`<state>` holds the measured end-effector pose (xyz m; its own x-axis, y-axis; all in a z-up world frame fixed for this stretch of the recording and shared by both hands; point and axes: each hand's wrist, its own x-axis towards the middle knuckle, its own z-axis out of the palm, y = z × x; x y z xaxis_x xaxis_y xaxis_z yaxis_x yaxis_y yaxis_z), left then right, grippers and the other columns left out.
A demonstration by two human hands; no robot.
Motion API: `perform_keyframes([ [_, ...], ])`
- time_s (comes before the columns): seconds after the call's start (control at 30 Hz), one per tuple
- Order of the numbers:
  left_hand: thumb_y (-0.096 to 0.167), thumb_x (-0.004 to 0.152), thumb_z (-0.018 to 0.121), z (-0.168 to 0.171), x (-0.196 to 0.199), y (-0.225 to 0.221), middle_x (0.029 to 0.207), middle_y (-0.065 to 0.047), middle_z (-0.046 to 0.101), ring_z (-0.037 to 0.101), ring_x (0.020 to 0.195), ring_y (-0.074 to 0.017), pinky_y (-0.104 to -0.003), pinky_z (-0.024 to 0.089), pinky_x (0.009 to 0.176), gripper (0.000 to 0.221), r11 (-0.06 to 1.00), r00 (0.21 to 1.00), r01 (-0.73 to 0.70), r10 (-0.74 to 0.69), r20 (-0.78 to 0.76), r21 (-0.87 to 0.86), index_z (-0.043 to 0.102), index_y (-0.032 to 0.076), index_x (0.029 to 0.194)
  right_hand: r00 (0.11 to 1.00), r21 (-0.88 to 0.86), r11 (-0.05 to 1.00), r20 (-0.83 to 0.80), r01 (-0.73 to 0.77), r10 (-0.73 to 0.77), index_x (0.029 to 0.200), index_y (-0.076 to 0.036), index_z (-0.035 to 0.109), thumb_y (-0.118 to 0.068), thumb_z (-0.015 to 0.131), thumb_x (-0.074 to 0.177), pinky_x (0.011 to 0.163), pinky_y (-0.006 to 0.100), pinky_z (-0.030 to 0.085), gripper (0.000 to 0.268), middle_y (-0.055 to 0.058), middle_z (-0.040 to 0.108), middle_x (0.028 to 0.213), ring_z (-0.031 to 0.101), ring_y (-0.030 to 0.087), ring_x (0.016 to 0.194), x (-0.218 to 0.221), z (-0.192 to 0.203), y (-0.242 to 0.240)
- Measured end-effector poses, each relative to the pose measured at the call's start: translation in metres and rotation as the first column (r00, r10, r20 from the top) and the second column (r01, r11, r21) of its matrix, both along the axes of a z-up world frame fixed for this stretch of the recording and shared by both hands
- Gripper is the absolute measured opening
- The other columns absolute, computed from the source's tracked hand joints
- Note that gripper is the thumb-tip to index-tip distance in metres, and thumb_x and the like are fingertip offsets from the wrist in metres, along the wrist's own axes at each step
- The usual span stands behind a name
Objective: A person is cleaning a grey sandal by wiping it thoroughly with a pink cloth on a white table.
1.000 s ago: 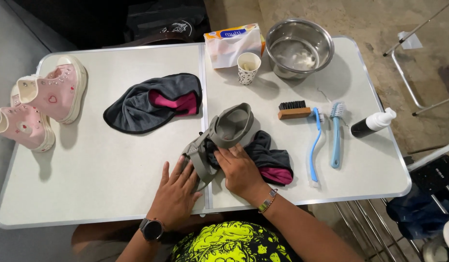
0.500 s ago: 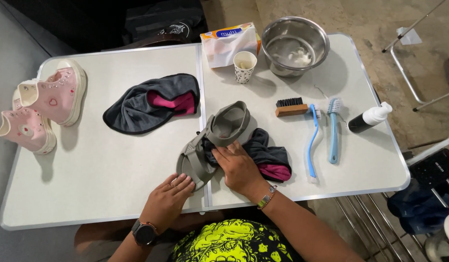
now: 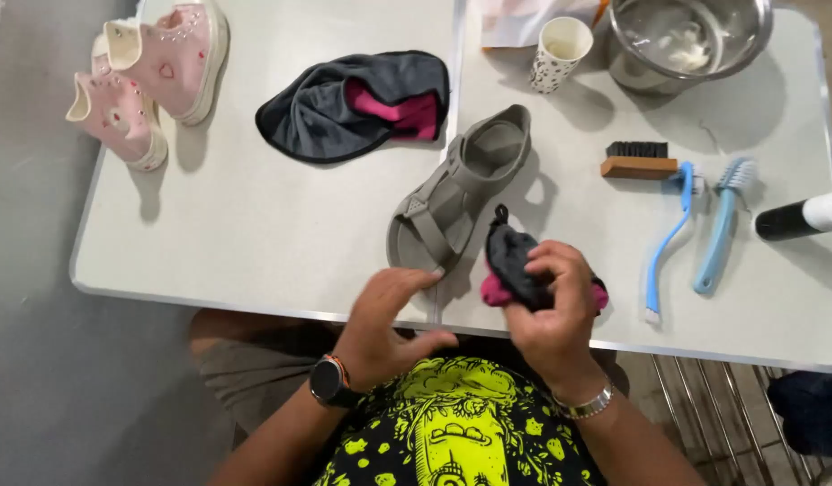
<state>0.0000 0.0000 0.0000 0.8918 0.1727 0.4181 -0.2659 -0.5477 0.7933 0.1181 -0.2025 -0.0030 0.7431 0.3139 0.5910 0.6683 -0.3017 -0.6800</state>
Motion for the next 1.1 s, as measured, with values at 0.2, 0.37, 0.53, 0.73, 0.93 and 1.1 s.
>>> perform_keyframes([
  [0.2, 0.01, 0.091, 0.07, 0.011, -0.024, -0.003, 0.066, -0.006, 0.067, 0.06, 0.069, -0.0172, -0.038, 0.053, 0.063, 0.011, 0.828, 0.922, -0.227, 0.015, -0.386, -0.512, 0.071, 0.005, 0.082, 0.755, -0.005, 0.766, -0.172, -0.643, 0.632, 0.108, -0.005, 0.077, -0.017, 0.083, 0.077, 0.106, 0.057, 0.047, 0.033, 0.019, 0.07, 0.125, 0.061, 0.049, 0.126, -0.019, 0.039, 0.024],
  [0.37, 0.002, 0.088, 0.06, -0.021, -0.057, 0.043, 0.085, -0.016, 0.071, 0.07, 0.077, -0.0258, -0.041, 0.057, 0.077, 0.019, 0.303, 0.851, -0.462, 0.416, -0.321, -0.833, 0.068, 0.0, 0.105, 0.887, -0.182, 0.87, -0.045, -0.459, 0.459, 0.118, -0.005, 0.073, -0.002, 0.073, 0.081, 0.104, 0.054, 0.049, 0.037, 0.018, 0.069, 0.125, 0.063, 0.045, 0.122, 0.025, 0.017, 0.029],
  [0.53, 0.002, 0.093, 0.062, 0.024, -0.02, 0.042, 0.109, -0.014, 0.067, 0.06, 0.103, -0.0172, -0.037, 0.054, 0.095, 0.03, 0.585, 0.744, -0.587, 0.663, -0.088, -0.56, 0.063, 0.002, 0.123, 0.867, -0.375, 0.828, 0.107, -0.418, 0.486, 0.13, 0.003, 0.064, 0.017, 0.052, 0.078, 0.107, 0.052, 0.048, 0.055, 0.024, 0.063, 0.131, 0.058, 0.047, 0.127, 0.044, -0.001, 0.049],
  [0.73, 0.029, 0.087, 0.062, -0.041, 0.021, 0.031, 0.151, -0.02, 0.05, 0.039, 0.143, -0.0435, -0.058, 0.028, 0.119, 0.067, 0.774, 0.952, 0.181, 0.016, -0.304, 0.607, 0.049, 0.002, 0.146, 0.879, -0.741, 0.579, -0.033, -0.34, 0.475, 0.147, 0.003, 0.047, -0.001, 0.061, 0.082, 0.124, 0.051, 0.024, 0.066, 0.025, 0.048, 0.151, 0.04, 0.042, 0.144, 0.056, -0.008, 0.065],
  [0.93, 0.051, 0.093, 0.053, -0.02, 0.054, 0.023, 0.132, -0.029, 0.06, 0.046, 0.134, -0.0474, -0.056, 0.024, 0.123, 0.064, 0.603, 0.938, 0.318, -0.088, -0.335, 0.731, 0.059, -0.004, 0.126, 0.859, -0.781, 0.499, -0.09, -0.375, 0.504, 0.155, -0.002, 0.037, -0.019, 0.079, 0.073, 0.124, 0.049, 0.021, 0.094, 0.017, 0.042, 0.159, 0.035, 0.037, 0.147, 0.064, -0.023, 0.065],
  [1.1, 0.049, 0.087, 0.057, -0.036, 0.066, 0.019, 0.134, -0.03, 0.059, 0.051, 0.13, -0.0455, -0.054, 0.031, 0.119, 0.076, 0.546, 0.957, 0.22, 0.039, -0.286, 0.809, 0.052, -0.008, 0.137, 0.869, -0.626, 0.69, 0.04, -0.363, 0.494, 0.14, 0.008, 0.052, -0.012, 0.061, 0.076, 0.118, 0.047, 0.037, 0.068, 0.026, 0.059, 0.142, 0.054, 0.038, 0.134, 0.065, -0.025, 0.064],
])
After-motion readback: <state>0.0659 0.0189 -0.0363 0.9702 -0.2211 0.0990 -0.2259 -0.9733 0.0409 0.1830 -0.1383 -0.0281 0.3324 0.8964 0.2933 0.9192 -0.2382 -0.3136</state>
